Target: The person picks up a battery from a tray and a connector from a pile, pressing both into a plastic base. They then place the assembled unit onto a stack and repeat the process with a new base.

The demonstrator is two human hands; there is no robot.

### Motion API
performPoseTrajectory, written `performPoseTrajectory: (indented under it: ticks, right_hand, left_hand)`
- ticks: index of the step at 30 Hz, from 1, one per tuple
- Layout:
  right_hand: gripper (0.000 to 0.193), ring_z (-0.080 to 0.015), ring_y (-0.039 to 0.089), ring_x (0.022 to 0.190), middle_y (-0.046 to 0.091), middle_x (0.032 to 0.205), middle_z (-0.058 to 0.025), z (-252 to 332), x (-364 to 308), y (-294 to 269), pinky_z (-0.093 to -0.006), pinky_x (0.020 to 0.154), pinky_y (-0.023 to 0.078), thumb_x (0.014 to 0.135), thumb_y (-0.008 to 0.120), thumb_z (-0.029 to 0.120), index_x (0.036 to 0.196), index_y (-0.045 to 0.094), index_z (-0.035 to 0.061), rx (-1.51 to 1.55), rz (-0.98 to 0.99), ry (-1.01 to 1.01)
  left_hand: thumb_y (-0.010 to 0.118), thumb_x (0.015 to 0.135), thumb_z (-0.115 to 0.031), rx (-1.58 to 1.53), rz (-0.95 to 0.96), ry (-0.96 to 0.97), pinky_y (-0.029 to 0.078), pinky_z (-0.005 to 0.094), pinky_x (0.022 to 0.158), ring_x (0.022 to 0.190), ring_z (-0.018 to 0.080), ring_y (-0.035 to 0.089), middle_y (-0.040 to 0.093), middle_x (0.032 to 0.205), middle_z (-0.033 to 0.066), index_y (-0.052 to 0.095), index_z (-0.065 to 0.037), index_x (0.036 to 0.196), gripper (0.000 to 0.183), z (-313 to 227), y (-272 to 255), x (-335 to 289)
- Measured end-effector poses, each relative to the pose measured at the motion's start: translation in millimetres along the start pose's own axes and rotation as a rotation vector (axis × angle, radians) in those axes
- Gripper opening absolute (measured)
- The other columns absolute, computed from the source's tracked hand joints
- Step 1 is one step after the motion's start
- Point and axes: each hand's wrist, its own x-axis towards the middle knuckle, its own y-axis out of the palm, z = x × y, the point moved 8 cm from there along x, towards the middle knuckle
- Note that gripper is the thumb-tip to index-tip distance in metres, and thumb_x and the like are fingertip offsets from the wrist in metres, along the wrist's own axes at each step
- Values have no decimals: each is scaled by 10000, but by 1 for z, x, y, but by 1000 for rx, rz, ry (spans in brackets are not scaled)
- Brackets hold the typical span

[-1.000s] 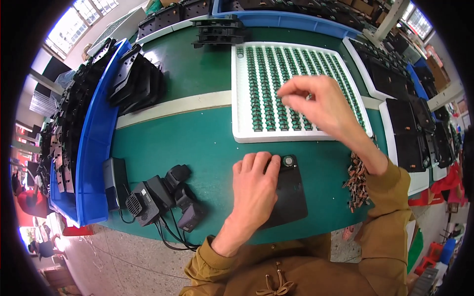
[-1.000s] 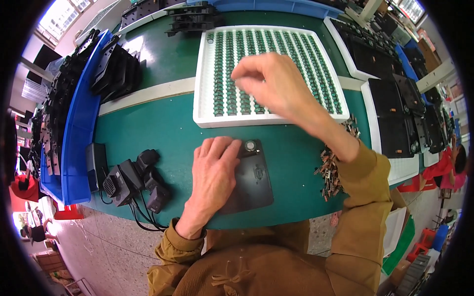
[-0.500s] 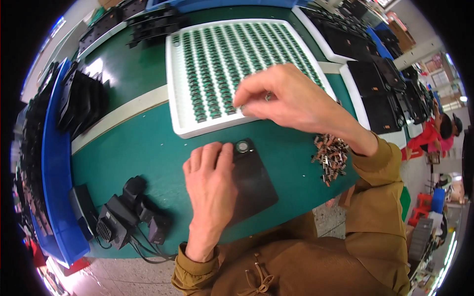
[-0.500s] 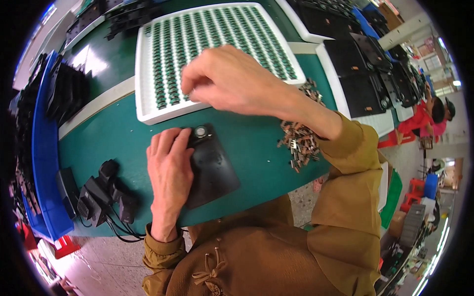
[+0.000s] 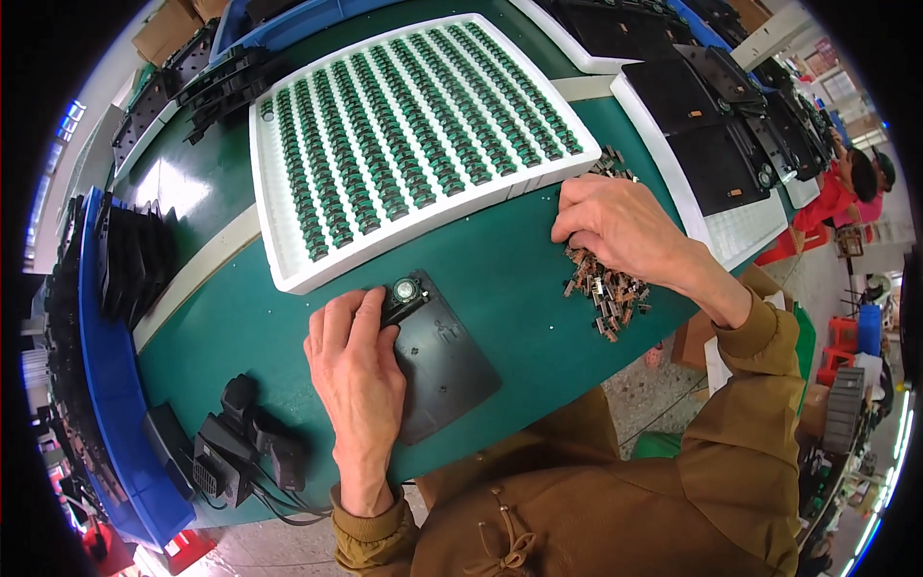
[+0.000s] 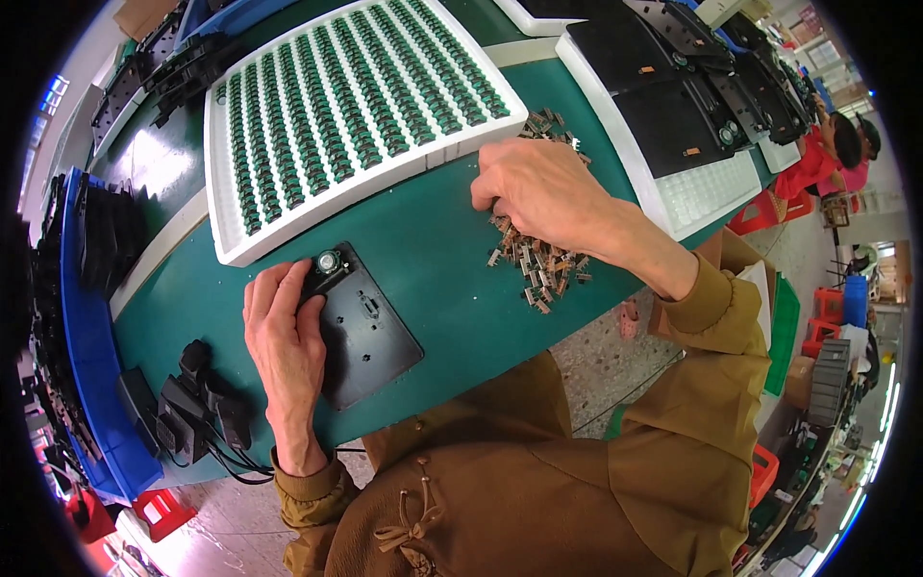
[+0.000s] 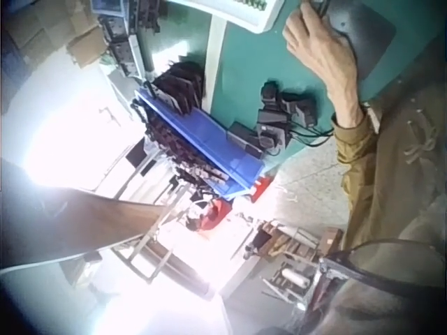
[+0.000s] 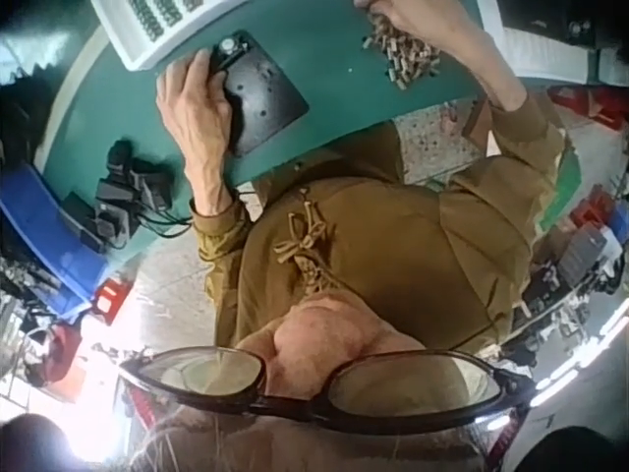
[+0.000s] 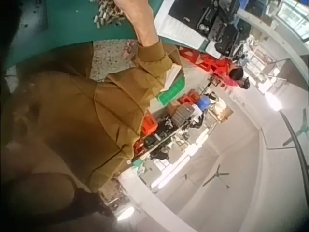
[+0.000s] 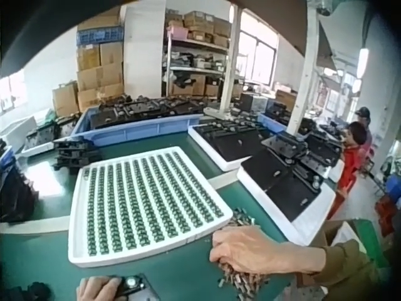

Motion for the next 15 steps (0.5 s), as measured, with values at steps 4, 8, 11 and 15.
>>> performPoseTrajectory:
  ticks: [4, 8, 11, 15]
  right_hand:
    - [94, -284, 624, 808, 594, 760, -72, -4, 0, 2, -410, 678, 497, 719, 688, -6, 790, 693, 55, 11, 48, -51]
    - [68, -272, 628, 747, 632, 774, -75, 0, 6, -5, -367, 662, 501, 727, 687, -4, 780, 668, 33, 107, 18, -87]
    - [51, -210, 635, 678, 689, 803, -73, -4, 10, -1, -328, 644, 498, 793, 666, 7, 844, 659, 6, 411, 110, 98]
    - [98, -143, 629, 660, 719, 828, -73, 3, 15, 10, -280, 633, 493, 861, 643, 41, 944, 663, -6, 797, 85, 208]
  left_hand:
    - [685, 747, 44, -26, 7, -4, 432, 398, 851, 995, 290, 559, 618, 1054, 91, 668, -21, 1116, 375, 0, 2, 2]
    - [687, 742, 45, -21, 1, -10, 432, 398, 851, 996, 291, 559, 619, 1056, 89, 668, -22, 1115, 379, 4, 0, 0]
    - [687, 737, 47, 3, 1, -2, 433, 399, 850, 1001, 292, 561, 620, 1062, 89, 667, -18, 1112, 380, 2, -1, 1]
    - [684, 731, 50, -10, -14, 14, 433, 402, 848, 1002, 296, 561, 618, 1063, 91, 665, -14, 1108, 382, 3, 0, 1]
